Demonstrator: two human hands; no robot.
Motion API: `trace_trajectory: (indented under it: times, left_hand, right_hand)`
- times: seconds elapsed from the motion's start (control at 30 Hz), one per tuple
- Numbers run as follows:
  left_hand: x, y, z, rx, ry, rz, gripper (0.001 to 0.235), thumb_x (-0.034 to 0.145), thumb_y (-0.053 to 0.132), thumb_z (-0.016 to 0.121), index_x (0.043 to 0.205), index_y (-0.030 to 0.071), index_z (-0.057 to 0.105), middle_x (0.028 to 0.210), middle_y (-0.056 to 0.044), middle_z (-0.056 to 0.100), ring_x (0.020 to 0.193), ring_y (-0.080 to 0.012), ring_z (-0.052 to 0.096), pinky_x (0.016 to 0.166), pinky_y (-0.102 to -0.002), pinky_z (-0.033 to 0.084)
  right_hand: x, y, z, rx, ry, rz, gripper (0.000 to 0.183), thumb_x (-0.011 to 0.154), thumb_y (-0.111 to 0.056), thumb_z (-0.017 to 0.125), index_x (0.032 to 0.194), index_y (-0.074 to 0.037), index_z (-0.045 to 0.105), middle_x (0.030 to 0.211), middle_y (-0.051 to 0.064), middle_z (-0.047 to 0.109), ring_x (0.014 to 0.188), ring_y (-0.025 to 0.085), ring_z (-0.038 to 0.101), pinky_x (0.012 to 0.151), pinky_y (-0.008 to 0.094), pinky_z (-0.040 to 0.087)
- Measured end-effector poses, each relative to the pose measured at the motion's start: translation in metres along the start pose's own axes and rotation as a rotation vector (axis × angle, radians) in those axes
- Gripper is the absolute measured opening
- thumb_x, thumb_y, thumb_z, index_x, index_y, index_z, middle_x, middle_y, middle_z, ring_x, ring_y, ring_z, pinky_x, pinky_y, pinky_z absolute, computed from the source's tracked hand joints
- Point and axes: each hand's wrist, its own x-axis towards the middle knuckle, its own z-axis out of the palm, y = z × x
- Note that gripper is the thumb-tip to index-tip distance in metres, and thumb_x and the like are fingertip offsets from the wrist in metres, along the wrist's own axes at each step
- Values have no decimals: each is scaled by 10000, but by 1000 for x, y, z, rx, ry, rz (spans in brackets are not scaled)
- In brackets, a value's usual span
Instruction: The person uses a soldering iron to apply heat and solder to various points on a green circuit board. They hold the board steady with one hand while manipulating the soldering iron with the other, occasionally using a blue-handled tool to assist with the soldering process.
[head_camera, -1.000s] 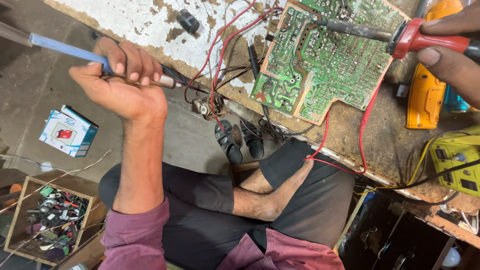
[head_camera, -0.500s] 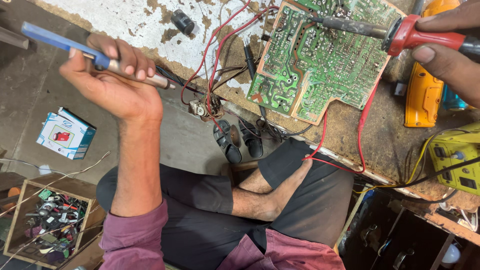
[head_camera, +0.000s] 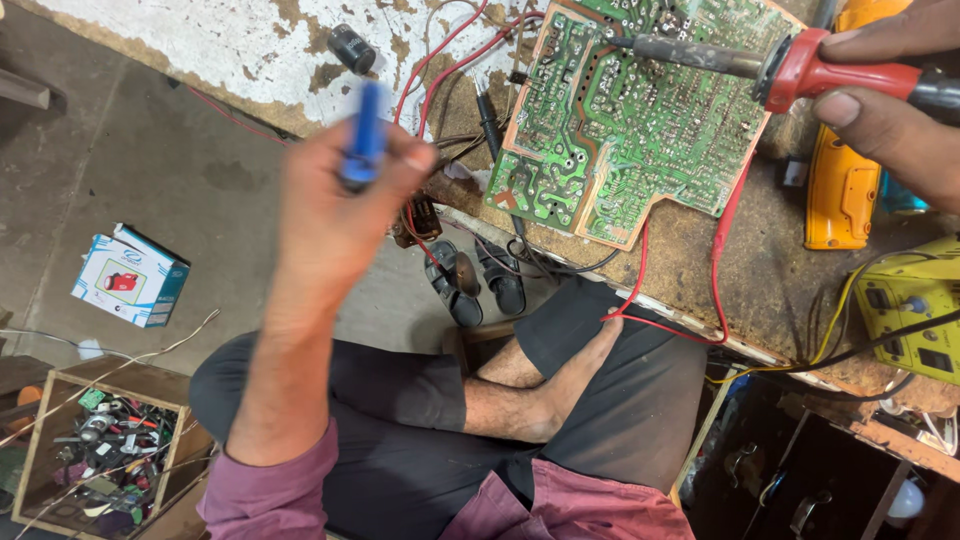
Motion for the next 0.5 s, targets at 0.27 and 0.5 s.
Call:
trace_trajectory:
  times: [0.27, 0.5]
  left_hand:
    - [-3, -6, 39, 4, -232, -18, 204, 986, 269, 732, 976, 72, 784, 650, 73, 598, 613, -23, 515, 534, -251, 396]
    - [7, -18, 14, -4, 42, 25, 172, 1043, 202, 725, 974, 46, 748, 713, 42, 607, 640, -38, 527, 567, -250, 396]
  right_hand:
    - [-3, 17, -8, -152, -26, -74, 381, 1100, -250, 625, 1373, 9, 565, 1232, 194, 630, 1169, 242, 643, 1090, 336, 499]
    - [-11, 31, -6, -32, 1, 83, 409, 1118, -318, 618, 1404, -33, 550, 1228, 119, 627, 1085, 174, 640, 1008, 285, 519]
